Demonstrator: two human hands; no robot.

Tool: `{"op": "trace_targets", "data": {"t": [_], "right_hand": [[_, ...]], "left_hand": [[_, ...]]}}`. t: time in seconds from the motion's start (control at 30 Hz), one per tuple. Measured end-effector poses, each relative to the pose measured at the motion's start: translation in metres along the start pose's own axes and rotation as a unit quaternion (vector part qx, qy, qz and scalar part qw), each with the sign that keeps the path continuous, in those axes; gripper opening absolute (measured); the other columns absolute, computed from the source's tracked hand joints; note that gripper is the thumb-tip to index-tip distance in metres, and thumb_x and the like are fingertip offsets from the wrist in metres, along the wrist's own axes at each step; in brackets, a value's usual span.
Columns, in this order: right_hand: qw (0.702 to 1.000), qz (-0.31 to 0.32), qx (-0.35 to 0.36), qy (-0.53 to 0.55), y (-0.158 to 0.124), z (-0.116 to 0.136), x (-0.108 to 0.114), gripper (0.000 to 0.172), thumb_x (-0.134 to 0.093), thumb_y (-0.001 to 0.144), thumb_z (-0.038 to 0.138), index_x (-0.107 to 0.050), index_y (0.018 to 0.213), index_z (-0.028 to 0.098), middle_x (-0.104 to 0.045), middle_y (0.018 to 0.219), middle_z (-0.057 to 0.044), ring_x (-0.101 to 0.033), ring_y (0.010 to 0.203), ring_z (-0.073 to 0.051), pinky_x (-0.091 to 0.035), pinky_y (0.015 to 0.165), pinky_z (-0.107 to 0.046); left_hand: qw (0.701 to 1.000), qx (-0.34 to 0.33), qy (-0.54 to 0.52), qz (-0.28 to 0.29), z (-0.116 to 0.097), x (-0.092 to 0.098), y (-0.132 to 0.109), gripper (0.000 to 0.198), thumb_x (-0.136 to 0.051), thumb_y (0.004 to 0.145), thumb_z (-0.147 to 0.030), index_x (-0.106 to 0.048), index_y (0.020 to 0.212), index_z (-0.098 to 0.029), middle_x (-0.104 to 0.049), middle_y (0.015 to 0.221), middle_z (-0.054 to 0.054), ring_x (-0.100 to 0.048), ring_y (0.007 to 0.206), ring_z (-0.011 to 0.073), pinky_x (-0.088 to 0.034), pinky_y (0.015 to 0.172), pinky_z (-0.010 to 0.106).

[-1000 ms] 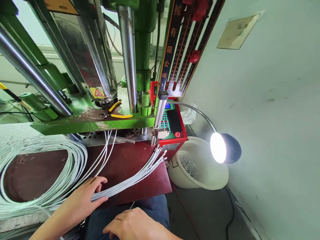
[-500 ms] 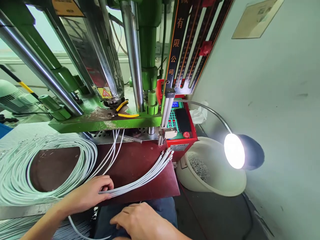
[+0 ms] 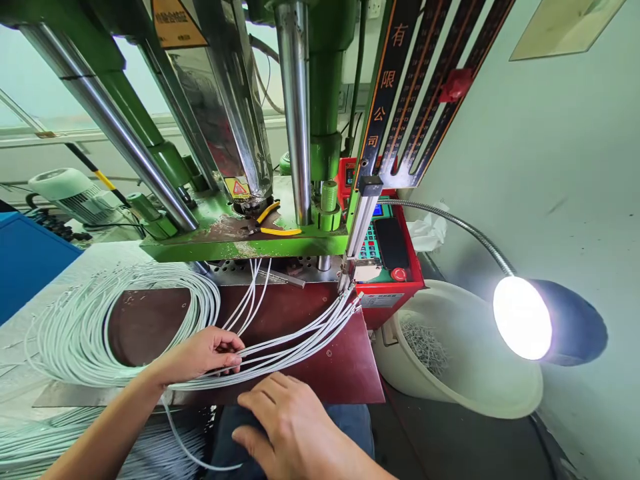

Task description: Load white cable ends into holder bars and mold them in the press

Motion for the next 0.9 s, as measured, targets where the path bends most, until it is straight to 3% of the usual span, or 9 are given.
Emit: {"op": "trace_targets", "data": {"t": [0.13, 0.23, 0.37, 0.5, 0.63, 0.7, 0.8, 0.9], "right_hand": [[0.999, -0.043, -0.009, -0.031, 0.004, -0.013, 0.003, 0.022, -0.055, 0.094, 0.026, -0.061, 0.113, 0.017, -0.068, 0.106, -0.007, -0.060, 0.098, -0.021, -0.050, 0.086, -0.036], [0.997, -0.047, 0.032, -0.052, 0.004, -0.014, -0.004, 0.027, -0.055, 0.094, 0.024, -0.058, 0.119, 0.016, -0.067, 0.114, -0.009, -0.057, 0.109, -0.021, -0.048, 0.095, -0.037], [0.987, -0.070, 0.082, -0.117, 0.006, -0.004, -0.012, 0.031, -0.052, 0.095, 0.024, -0.056, 0.125, 0.015, -0.064, 0.123, -0.012, -0.054, 0.116, -0.022, -0.044, 0.101, -0.041], [0.974, -0.113, 0.091, -0.173, 0.009, -0.002, -0.013, 0.033, -0.051, 0.096, 0.025, -0.054, 0.127, 0.016, -0.065, 0.119, -0.009, -0.052, 0.116, -0.022, -0.039, 0.105, -0.043], [0.973, -0.121, 0.015, -0.196, 0.009, -0.027, -0.014, 0.045, -0.058, 0.092, 0.041, -0.052, 0.128, 0.013, -0.064, 0.117, -0.013, -0.049, 0.120, -0.026, -0.029, 0.112, -0.051], [0.972, -0.137, -0.038, -0.189, 0.003, -0.045, -0.012, 0.048, -0.060, 0.091, 0.044, -0.054, 0.125, 0.011, -0.065, 0.112, -0.014, -0.054, 0.111, -0.026, -0.035, 0.107, -0.051], [0.971, -0.150, -0.090, -0.163, -0.008, -0.065, -0.002, 0.037, -0.057, 0.093, 0.040, -0.058, 0.118, 0.012, -0.066, 0.104, -0.013, -0.058, 0.096, -0.024, -0.047, 0.093, -0.044], [0.974, -0.156, -0.137, -0.090, -0.017, -0.071, 0.018, 0.034, -0.060, 0.091, 0.034, -0.060, 0.117, 0.012, -0.066, 0.105, -0.013, -0.058, 0.093, -0.023, -0.049, 0.086, -0.042]], "left_hand": [[1.000, 0.000, -0.019, -0.016, 0.000, 0.004, -0.002, 0.031, -0.066, 0.071, -0.046, -0.068, 0.078, -0.016, -0.066, 0.067, 0.000, -0.055, 0.064, 0.0145, -0.042, 0.063, 0.024], [0.999, -0.002, -0.027, -0.017, -0.005, 0.006, -0.003, 0.039, -0.065, 0.073, -0.055, -0.067, 0.078, -0.016, -0.060, 0.061, -0.003, -0.051, 0.059, 0.0130, -0.038, 0.058, 0.023], [1.000, -0.020, -0.007, 0.023, -0.017, 0.002, -0.005, 0.043, -0.060, 0.077, -0.059, -0.063, 0.072, -0.017, -0.051, 0.053, -0.006, -0.038, 0.051, 0.0096, -0.029, 0.051, 0.022], [0.998, -0.038, -0.004, 0.057, -0.023, -0.001, -0.013, 0.044, -0.061, 0.078, -0.057, -0.057, 0.062, -0.017, -0.052, 0.054, -0.004, -0.043, 0.053, 0.0099, -0.032, 0.052, 0.021], [0.997, -0.050, -0.023, 0.052, -0.031, 0.005, -0.026, 0.041, -0.064, 0.076, -0.057, -0.066, 0.068, -0.016, -0.056, 0.056, -0.003, -0.048, 0.054, 0.0108, -0.036, 0.053, 0.021], [0.996, -0.060, -0.043, 0.046, -0.039, 0.005, -0.030, 0.039, -0.067, 0.075, -0.055, -0.068, 0.070, -0.017, -0.056, 0.056, -0.003, -0.048, 0.054, 0.0108, -0.037, 0.052, 0.021], [0.994, -0.073, -0.072, 0.027, -0.051, -0.001, -0.030, 0.035, -0.067, 0.077, -0.053, -0.070, 0.074, -0.018, -0.058, 0.057, -0.002, -0.049, 0.053, 0.0102, -0.039, 0.051, 0.020], [0.992, -0.075, -0.099, 0.029, -0.056, -0.013, -0.024, 0.038, -0.065, 0.078, -0.056, -0.068, 0.077, -0.018, -0.064, 0.060, -0.001, -0.051, 0.047, 0.0097, -0.038, 0.047, 0.021]]}}
Point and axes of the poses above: each hand's wrist, its own y-axis towards the middle knuckle, its own x-axis out of the back of the hand, z = x × y, the point moved 7 cm from there along y, towards the middle knuckle
